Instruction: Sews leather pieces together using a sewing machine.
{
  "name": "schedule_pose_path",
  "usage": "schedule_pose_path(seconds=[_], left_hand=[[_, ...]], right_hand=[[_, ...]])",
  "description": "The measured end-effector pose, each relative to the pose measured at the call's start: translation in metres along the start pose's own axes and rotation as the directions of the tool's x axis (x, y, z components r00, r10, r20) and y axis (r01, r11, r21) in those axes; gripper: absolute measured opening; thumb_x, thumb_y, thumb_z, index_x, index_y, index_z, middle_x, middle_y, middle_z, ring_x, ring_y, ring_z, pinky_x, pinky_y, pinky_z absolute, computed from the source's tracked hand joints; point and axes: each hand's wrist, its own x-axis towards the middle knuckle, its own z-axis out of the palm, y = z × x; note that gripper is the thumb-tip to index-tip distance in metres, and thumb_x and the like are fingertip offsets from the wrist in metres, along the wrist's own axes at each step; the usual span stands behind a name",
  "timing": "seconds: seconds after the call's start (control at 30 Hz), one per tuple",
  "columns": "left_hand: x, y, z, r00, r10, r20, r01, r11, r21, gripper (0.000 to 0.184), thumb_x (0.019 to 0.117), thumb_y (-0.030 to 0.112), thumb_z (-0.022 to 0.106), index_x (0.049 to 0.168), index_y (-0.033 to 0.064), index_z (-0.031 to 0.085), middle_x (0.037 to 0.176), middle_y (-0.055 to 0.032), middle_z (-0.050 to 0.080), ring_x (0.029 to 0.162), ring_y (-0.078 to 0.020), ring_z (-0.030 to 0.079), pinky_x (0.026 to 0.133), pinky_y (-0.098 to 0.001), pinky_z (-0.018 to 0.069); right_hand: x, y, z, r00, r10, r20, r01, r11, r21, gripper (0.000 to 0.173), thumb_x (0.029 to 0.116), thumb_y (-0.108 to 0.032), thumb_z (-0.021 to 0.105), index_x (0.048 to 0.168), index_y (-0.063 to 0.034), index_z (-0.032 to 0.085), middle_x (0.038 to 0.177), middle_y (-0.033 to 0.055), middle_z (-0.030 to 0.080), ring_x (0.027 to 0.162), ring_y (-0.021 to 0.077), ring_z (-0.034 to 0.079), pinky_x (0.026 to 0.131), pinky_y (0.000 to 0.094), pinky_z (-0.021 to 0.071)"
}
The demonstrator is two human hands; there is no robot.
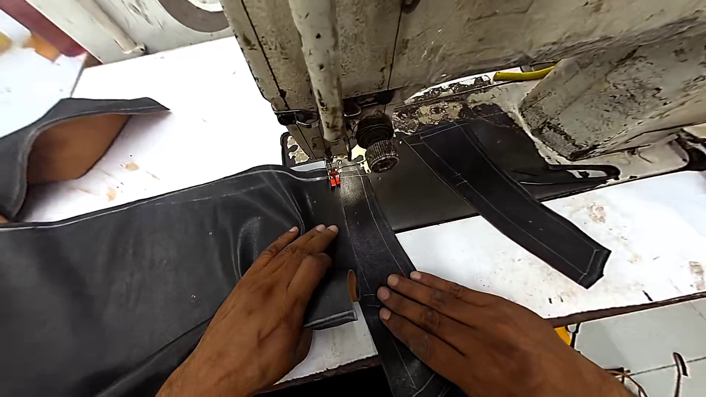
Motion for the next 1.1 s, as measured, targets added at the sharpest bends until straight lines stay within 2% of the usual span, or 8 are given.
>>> schedule_pose_path(seconds=[0.07,0.13,0.2,0.33,0.57,0.73,0.97,1.1], left_hand=[[0.000,0.002,-0.002,0.998,-0.065,-0.029,0.063,0.996,-0.062,0.036,0.0950,0.019,0.046,0.126,0.0070,0.060,0.143,-0.0025,0.062,0.138,-0.0149,0.054,0.118,-0.0407,0.0418],[0.000,0.003,-0.003,0.995,-0.093,-0.044,0.089,0.992,-0.092,0.041,0.0958,0.020,0.045,0.133,0.0082,0.058,0.140,-0.0009,0.063,0.135,-0.0127,0.055,0.117,-0.0400,0.0422],[-0.001,0.003,-0.003,0.995,-0.092,-0.046,0.087,0.991,-0.099,0.037,0.0948,0.018,0.045,0.128,0.0079,0.057,0.142,-0.0014,0.063,0.136,-0.0127,0.055,0.117,-0.0404,0.0422],[-0.002,0.003,-0.002,0.997,-0.074,-0.032,0.071,0.994,-0.083,0.040,0.0943,0.018,0.046,0.132,0.0071,0.056,0.142,-0.0027,0.062,0.137,-0.0148,0.055,0.117,-0.0415,0.0421],[0.000,0.002,0.002,0.999,-0.035,-0.036,0.034,0.999,-0.027,0.025,0.0942,0.018,0.047,0.112,0.0091,0.061,0.143,-0.0046,0.062,0.137,-0.0189,0.055,0.115,-0.0425,0.0442],[0.003,0.001,0.016,1.000,-0.006,-0.004,0.006,0.992,0.125,0.055,0.0911,0.030,0.047,0.143,0.0173,0.058,0.145,-0.0042,0.059,0.135,-0.0243,0.054,0.107,-0.0479,0.0452],[0.009,0.001,0.020,0.999,-0.025,-0.027,0.028,0.990,0.135,0.054,0.0903,0.029,0.050,0.143,0.0205,0.059,0.146,-0.0024,0.059,0.137,-0.0239,0.053,0.109,-0.0508,0.0431],[0.014,-0.003,0.020,0.999,-0.028,-0.021,0.031,0.990,0.141,0.059,0.0842,0.028,0.055,0.143,0.0197,0.059,0.146,-0.0017,0.059,0.138,-0.0227,0.052,0.111,-0.0540,0.0417]], right_hand=[[0.000,0.000,0.000,1.000,-0.005,0.001,0.005,1.000,-0.016,0.035,0.1080,-0.005,0.040,0.137,-0.0042,0.059,0.146,0.0100,0.061,0.140,0.0254,0.054,0.119,0.0396,0.0434],[0.001,0.000,-0.001,1.000,-0.009,-0.003,0.009,1.000,-0.025,0.035,0.1079,-0.005,0.040,0.137,-0.0037,0.059,0.145,0.0103,0.062,0.140,0.0253,0.054,0.119,0.0391,0.0434],[0.000,0.000,-0.001,1.000,-0.011,-0.004,0.011,1.000,-0.026,0.035,0.1078,-0.006,0.040,0.136,-0.0034,0.059,0.145,0.0103,0.062,0.140,0.0249,0.054,0.118,0.0387,0.0433],[0.000,0.000,0.000,1.000,-0.016,-0.006,0.015,1.000,-0.024,0.035,0.1078,-0.006,0.040,0.137,-0.0033,0.059,0.145,0.0105,0.062,0.139,0.0255,0.054,0.118,0.0391,0.0438],[0.000,0.002,0.002,1.000,-0.023,-0.013,0.022,0.999,-0.029,0.034,0.1075,-0.005,0.041,0.136,-0.0036,0.059,0.145,0.0102,0.062,0.139,0.0258,0.054,0.118,0.0391,0.0443],[0.004,-0.001,-0.008,0.997,0.005,0.083,-0.007,1.000,0.024,0.035,0.1070,-0.003,0.041,0.137,-0.0034,0.060,0.147,0.0120,0.060,0.141,0.0265,0.052,0.120,0.0400,0.0404],[0.013,0.002,-0.017,0.984,0.030,0.173,-0.039,0.998,0.047,0.036,0.1064,-0.003,0.044,0.138,-0.0024,0.060,0.145,0.0134,0.061,0.140,0.0274,0.053,0.119,0.0405,0.0408],[0.017,0.007,-0.020,0.976,0.060,0.208,-0.070,0.997,0.041,0.037,0.1057,-0.002,0.045,0.139,-0.0031,0.059,0.146,0.0133,0.060,0.141,0.0272,0.053,0.119,0.0401,0.0399]])
